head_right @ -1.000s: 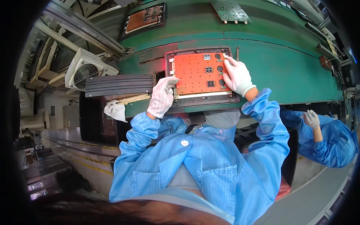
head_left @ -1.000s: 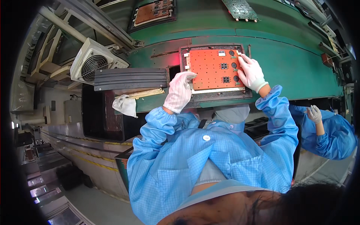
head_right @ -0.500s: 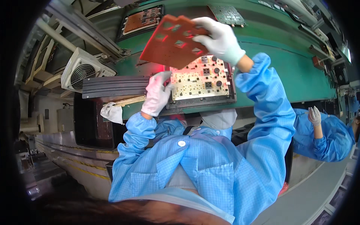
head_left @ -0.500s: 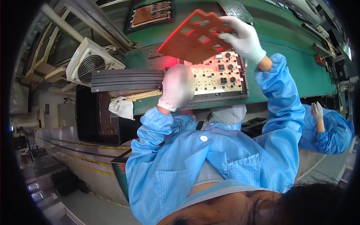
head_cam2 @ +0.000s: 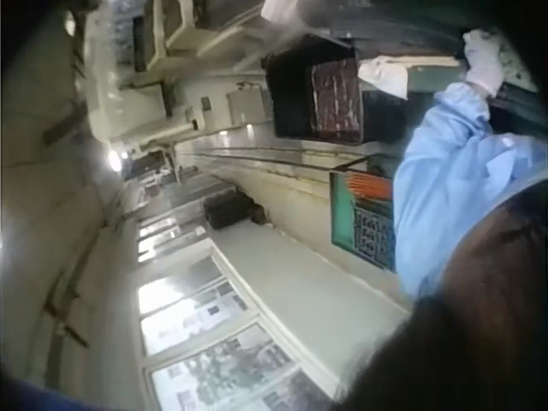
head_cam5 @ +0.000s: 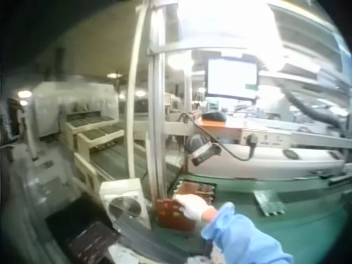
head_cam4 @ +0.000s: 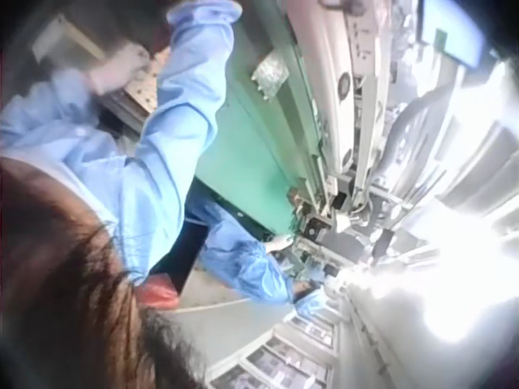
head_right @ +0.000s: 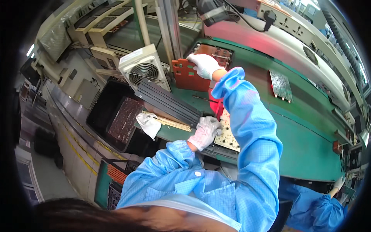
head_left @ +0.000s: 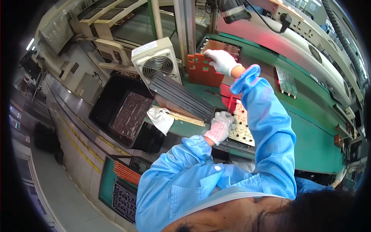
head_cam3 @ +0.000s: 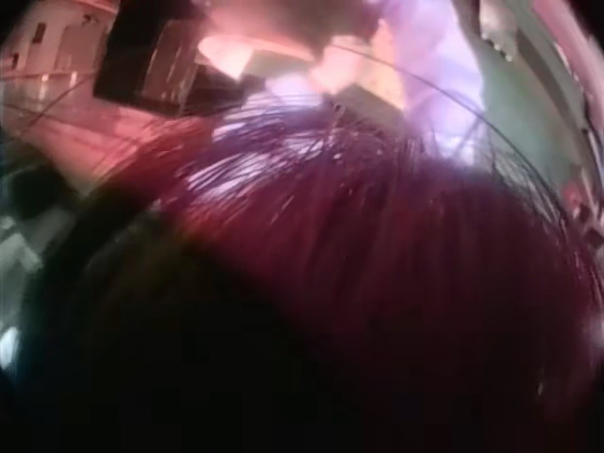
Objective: The person fits circuit boards into fixture trays, places template plates over the boards, presses the components, and removes the template plates and boards.
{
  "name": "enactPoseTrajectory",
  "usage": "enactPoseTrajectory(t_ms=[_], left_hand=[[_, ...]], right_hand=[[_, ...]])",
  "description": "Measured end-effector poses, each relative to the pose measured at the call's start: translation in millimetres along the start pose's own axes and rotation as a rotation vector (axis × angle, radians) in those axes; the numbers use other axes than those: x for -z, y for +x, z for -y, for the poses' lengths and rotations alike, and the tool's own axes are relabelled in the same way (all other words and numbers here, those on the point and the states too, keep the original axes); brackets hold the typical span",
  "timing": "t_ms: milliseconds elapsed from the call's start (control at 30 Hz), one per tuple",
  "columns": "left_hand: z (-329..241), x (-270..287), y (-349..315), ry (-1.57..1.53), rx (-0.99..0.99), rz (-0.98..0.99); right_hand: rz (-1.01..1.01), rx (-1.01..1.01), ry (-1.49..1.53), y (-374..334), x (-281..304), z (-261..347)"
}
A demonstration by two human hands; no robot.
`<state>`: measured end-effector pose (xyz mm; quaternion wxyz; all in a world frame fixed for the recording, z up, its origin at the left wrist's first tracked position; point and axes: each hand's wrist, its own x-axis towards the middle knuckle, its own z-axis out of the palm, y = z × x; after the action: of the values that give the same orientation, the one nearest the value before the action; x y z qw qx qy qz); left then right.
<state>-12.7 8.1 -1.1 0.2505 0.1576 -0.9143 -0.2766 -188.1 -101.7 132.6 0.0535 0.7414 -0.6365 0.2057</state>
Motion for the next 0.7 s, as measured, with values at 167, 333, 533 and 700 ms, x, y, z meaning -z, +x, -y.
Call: enactPoseTrajectory(t_ms=[167,333,533,700], left_hand=[[-2,4,5,-0.335,0.069,0.168],[-9,0,8,-0.514,0.236,0.157],[-2,3,49,-0.575,0.424,-0.135],[32,58,122,-1.040,0.291,-0.292]], right_hand=[[0.033,-0.015,-0.046,30,-3,-20],[-0.209,0.042,-0.102,11,24,-15],[-0.386,-0.032,-0.035,-83,80,14],[-0.868,-0.351,-0.073,-178,86,-8]])
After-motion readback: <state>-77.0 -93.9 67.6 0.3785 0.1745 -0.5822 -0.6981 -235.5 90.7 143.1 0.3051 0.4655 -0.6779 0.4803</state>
